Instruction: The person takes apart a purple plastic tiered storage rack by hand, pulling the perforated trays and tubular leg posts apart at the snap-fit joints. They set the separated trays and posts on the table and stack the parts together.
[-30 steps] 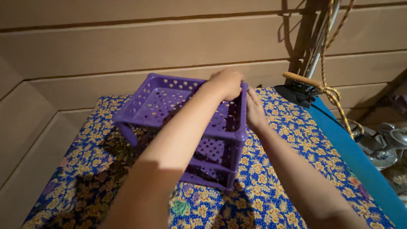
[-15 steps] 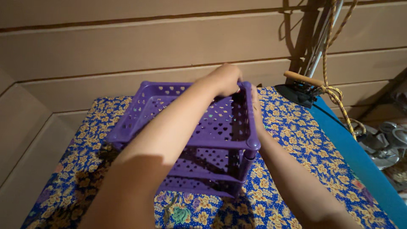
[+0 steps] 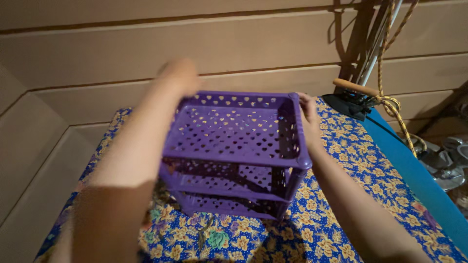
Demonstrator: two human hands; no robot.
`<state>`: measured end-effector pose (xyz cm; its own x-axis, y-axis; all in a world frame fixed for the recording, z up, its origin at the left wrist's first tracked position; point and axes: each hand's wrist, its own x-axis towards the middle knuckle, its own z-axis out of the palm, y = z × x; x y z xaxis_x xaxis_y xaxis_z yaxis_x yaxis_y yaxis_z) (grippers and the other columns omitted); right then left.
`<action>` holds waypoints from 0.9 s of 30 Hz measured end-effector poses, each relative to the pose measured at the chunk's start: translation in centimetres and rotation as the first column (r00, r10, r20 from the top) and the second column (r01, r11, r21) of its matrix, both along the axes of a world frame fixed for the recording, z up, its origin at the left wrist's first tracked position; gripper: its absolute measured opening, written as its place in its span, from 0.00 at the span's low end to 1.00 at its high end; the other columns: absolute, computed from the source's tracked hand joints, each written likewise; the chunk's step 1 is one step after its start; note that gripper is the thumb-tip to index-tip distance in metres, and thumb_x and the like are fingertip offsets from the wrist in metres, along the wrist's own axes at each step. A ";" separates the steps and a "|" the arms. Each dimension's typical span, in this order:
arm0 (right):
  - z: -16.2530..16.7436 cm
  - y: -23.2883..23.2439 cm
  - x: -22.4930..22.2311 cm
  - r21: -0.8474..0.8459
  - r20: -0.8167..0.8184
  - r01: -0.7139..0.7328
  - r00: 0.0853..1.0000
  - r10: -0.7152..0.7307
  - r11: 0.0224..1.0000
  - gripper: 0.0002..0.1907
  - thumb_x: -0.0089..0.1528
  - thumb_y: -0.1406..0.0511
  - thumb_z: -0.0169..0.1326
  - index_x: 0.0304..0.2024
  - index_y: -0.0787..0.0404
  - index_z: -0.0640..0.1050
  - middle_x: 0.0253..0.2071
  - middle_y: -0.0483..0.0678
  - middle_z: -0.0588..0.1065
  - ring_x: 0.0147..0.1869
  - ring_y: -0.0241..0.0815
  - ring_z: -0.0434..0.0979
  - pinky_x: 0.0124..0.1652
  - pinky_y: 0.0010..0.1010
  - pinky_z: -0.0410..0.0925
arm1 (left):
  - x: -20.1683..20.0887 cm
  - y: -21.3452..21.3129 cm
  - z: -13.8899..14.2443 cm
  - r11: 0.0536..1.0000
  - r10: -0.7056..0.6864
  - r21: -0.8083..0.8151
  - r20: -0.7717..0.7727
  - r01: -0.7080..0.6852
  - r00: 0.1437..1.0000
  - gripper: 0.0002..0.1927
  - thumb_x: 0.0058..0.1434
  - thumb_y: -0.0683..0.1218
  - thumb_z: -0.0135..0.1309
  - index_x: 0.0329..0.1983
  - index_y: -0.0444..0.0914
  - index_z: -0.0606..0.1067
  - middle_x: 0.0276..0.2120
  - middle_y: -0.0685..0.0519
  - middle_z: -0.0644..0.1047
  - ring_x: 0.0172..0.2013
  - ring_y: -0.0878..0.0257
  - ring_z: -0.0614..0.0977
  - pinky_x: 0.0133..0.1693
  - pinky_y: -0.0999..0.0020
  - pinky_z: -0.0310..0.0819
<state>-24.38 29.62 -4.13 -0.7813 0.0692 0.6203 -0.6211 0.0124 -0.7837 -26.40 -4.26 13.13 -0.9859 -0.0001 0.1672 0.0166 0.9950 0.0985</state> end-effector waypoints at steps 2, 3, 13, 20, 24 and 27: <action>0.2 0.9 0.9 -0.021 0.028 0.074 0.997 -0.074 0.997 0.12 0.75 0.64 0.50 0.57 0.64 0.71 0.48 0.47 0.72 0.51 0.35 0.71 0.52 0.26 0.66 | 0.6 -4.2 -0.9 0.990 0.007 -0.138 -0.035 -0.012 0.999 0.23 0.63 0.58 0.57 0.46 0.35 0.82 0.48 0.36 0.79 0.50 0.39 0.80 0.52 0.49 0.73; 0.3 1.6 1.7 -0.092 0.167 0.098 0.983 -0.082 0.991 0.11 0.76 0.64 0.51 0.55 0.66 0.73 0.45 0.48 0.72 0.47 0.36 0.70 0.48 0.27 0.65 | 0.7 -5.9 -1.6 0.994 0.026 -0.105 -0.029 -0.028 0.999 0.23 0.66 0.59 0.54 0.46 0.34 0.82 0.48 0.35 0.79 0.50 0.39 0.80 0.53 0.50 0.73; 1.5 -0.9 4.2 -0.076 -0.032 0.081 0.996 -0.083 0.994 0.21 0.68 0.68 0.55 0.62 0.67 0.69 0.56 0.48 0.74 0.58 0.37 0.75 0.56 0.30 0.70 | 2.0 -9.1 -12.9 0.082 -0.268 0.790 -0.570 0.608 0.776 0.05 0.70 0.37 0.46 0.43 0.31 0.73 0.59 0.51 0.78 0.59 0.63 0.79 0.58 0.66 0.74; 1.7 -0.8 1.2 -0.539 0.282 -0.092 0.917 0.282 0.837 0.16 0.71 0.63 0.46 0.55 0.65 0.78 0.45 0.47 0.79 0.45 0.35 0.81 0.45 0.27 0.75 | 2.0 -6.3 -14.3 -0.397 -0.108 0.822 -0.484 0.409 0.868 0.09 0.69 0.38 0.54 0.50 0.37 0.70 0.47 0.48 0.78 0.44 0.62 0.83 0.46 0.68 0.82; 1.3 -0.9 1.1 -0.405 0.266 -0.037 0.951 0.157 0.913 0.15 0.71 0.64 0.47 0.57 0.63 0.77 0.46 0.45 0.79 0.45 0.34 0.79 0.44 0.26 0.74 | 0.6 -6.2 -14.6 -0.284 -0.131 0.916 -0.330 0.284 0.935 0.18 0.70 0.44 0.52 0.61 0.34 0.71 0.48 0.50 0.79 0.43 0.64 0.82 0.45 0.70 0.81; 1.3 -0.9 0.7 -0.377 0.198 -0.101 0.962 0.186 0.921 0.15 0.72 0.64 0.47 0.59 0.63 0.76 0.47 0.44 0.78 0.47 0.34 0.78 0.46 0.26 0.73 | -0.3 -6.2 -15.4 -0.306 -0.209 0.910 -0.351 0.280 0.913 0.23 0.71 0.47 0.53 0.66 0.32 0.70 0.49 0.50 0.78 0.45 0.65 0.81 0.46 0.70 0.79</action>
<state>-23.71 28.76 -2.87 -0.9157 0.1310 0.3800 -0.4007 -0.3732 -0.8368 -26.75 -10.48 -2.23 -0.9497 0.0506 0.3090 0.2643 -0.3996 0.8778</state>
